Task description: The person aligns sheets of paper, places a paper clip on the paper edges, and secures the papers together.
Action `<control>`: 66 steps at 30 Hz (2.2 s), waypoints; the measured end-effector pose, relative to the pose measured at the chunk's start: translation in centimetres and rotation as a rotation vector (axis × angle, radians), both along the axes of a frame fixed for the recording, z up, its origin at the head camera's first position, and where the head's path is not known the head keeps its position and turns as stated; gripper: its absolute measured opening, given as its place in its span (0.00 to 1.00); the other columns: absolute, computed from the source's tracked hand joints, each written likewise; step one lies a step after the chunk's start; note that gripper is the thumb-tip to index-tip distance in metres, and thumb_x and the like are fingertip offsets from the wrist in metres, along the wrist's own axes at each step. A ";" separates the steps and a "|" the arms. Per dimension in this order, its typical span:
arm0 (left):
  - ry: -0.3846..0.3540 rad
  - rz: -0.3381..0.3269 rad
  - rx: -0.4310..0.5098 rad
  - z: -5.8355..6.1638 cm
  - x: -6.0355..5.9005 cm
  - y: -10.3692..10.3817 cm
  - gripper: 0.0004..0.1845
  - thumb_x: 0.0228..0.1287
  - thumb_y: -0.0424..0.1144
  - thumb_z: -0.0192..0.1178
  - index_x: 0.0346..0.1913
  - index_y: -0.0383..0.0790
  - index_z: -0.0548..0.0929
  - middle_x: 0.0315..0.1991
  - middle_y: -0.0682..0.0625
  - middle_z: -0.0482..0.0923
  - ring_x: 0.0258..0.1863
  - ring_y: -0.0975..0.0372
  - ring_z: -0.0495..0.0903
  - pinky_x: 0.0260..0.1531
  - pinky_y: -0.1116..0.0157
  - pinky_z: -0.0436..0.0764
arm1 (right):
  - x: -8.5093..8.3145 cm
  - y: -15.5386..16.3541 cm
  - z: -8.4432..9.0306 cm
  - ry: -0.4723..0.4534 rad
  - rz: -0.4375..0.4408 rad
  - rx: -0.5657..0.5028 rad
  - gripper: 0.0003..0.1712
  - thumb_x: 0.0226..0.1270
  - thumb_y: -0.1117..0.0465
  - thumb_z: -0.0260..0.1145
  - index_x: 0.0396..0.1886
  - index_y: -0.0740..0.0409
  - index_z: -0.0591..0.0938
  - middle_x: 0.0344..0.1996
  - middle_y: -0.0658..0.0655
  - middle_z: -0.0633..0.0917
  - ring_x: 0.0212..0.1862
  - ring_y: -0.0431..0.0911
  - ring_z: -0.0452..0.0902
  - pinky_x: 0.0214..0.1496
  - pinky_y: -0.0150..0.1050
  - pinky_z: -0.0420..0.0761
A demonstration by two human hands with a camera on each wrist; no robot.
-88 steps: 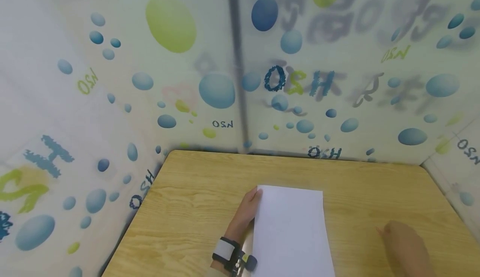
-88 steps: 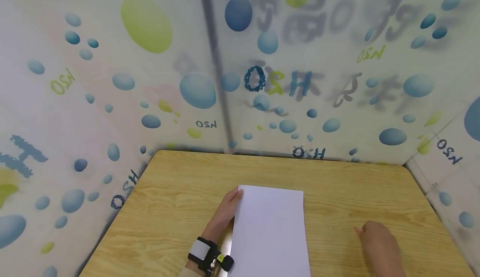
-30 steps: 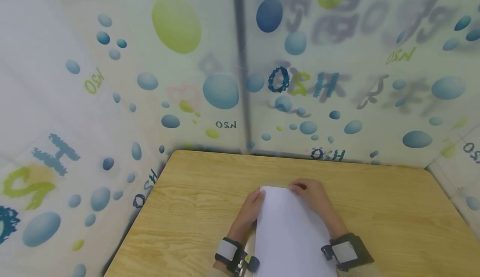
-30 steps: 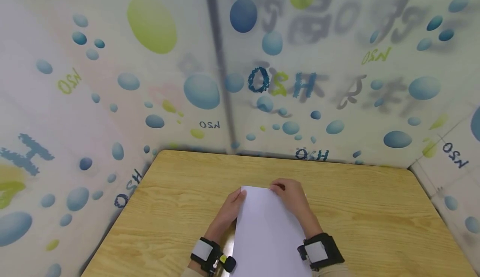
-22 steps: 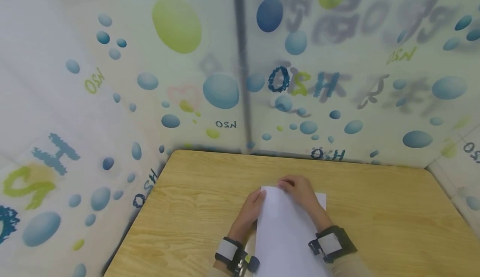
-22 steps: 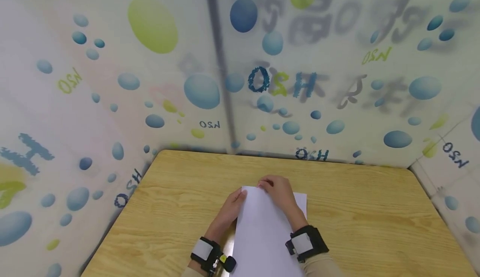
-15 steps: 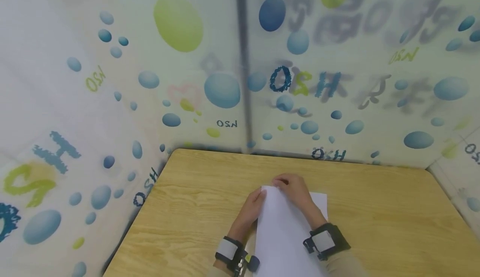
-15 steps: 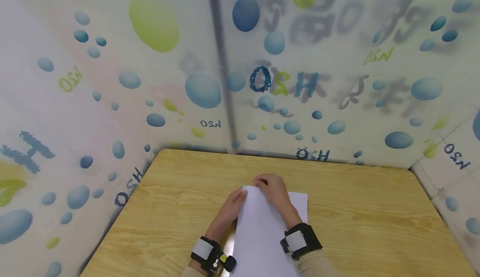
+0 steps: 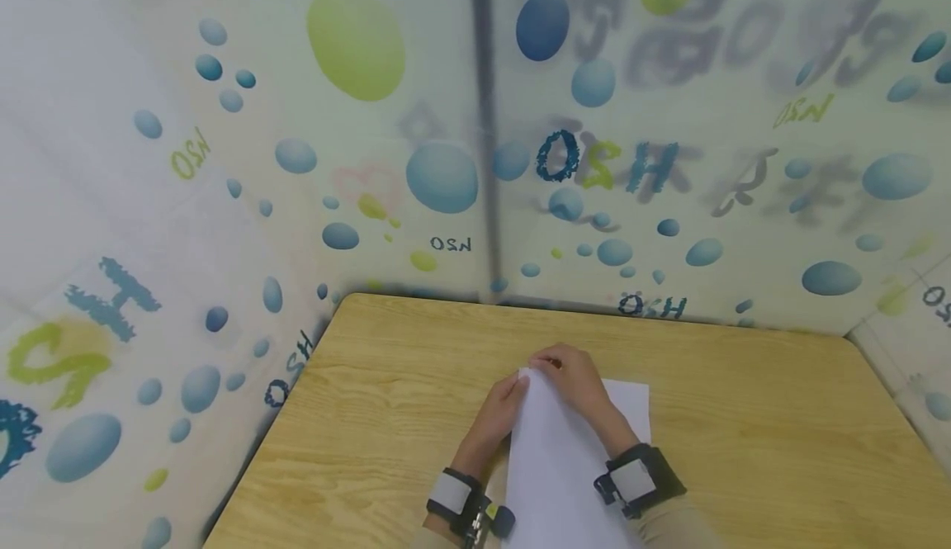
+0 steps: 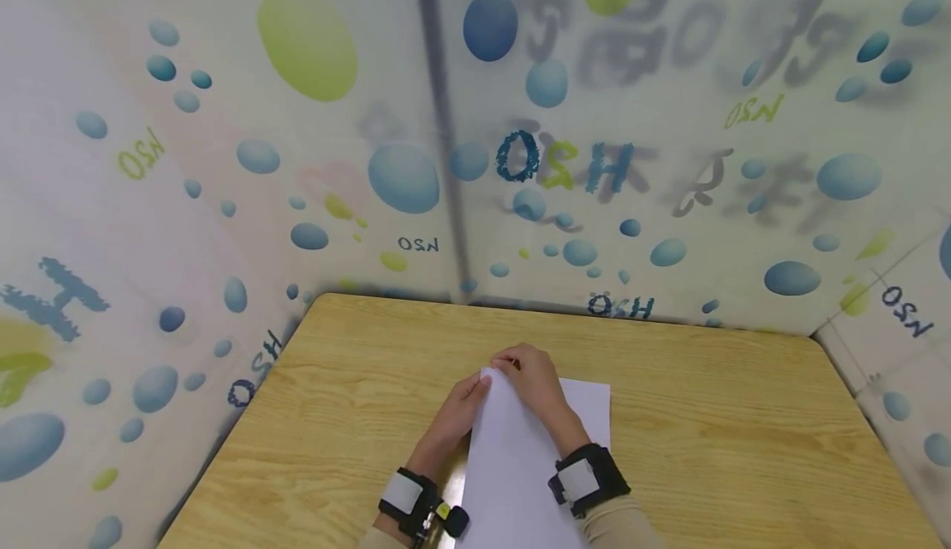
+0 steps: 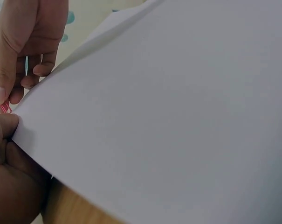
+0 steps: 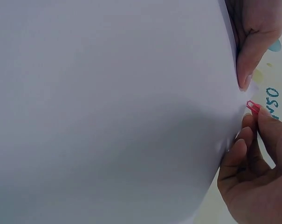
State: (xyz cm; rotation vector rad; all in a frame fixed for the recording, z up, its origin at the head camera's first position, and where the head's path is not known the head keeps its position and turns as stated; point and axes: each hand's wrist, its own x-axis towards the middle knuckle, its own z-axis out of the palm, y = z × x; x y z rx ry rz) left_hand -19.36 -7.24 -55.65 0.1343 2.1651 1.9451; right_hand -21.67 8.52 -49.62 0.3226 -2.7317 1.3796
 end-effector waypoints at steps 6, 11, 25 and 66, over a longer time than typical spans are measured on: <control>0.005 -0.004 0.005 0.0 0.0 0.0 0.23 0.78 0.48 0.41 0.65 0.42 0.74 0.42 0.50 0.81 0.38 0.61 0.80 0.39 0.62 0.77 | -0.2 -0.4 -0.3 -0.016 -0.031 0.017 0.06 0.67 0.62 0.66 0.39 0.54 0.87 0.37 0.51 0.86 0.41 0.45 0.79 0.45 0.43 0.79; 0.015 -0.001 0.012 -0.2 -0.1 0.2 0.22 0.79 0.47 0.41 0.64 0.41 0.74 0.42 0.50 0.81 0.37 0.61 0.80 0.39 0.62 0.77 | -0.3 -0.6 -0.4 -0.023 -0.052 0.027 0.06 0.67 0.61 0.66 0.40 0.55 0.87 0.37 0.51 0.86 0.39 0.45 0.79 0.44 0.43 0.78; 0.013 -0.001 0.021 -0.1 0.2 0.2 0.21 0.78 0.49 0.42 0.64 0.45 0.74 0.42 0.51 0.80 0.38 0.61 0.80 0.39 0.61 0.77 | -0.1 -0.8 -0.2 -0.024 -0.034 0.028 0.07 0.68 0.61 0.65 0.40 0.55 0.88 0.39 0.53 0.87 0.46 0.51 0.82 0.50 0.49 0.78; 0.013 0.020 0.011 0.1 0.2 0.1 0.20 0.78 0.48 0.42 0.64 0.48 0.74 0.40 0.51 0.80 0.37 0.60 0.79 0.37 0.61 0.77 | 0.1 -0.5 -0.5 0.005 -0.010 0.087 0.09 0.67 0.67 0.64 0.42 0.51 0.88 0.42 0.53 0.86 0.47 0.50 0.80 0.48 0.47 0.79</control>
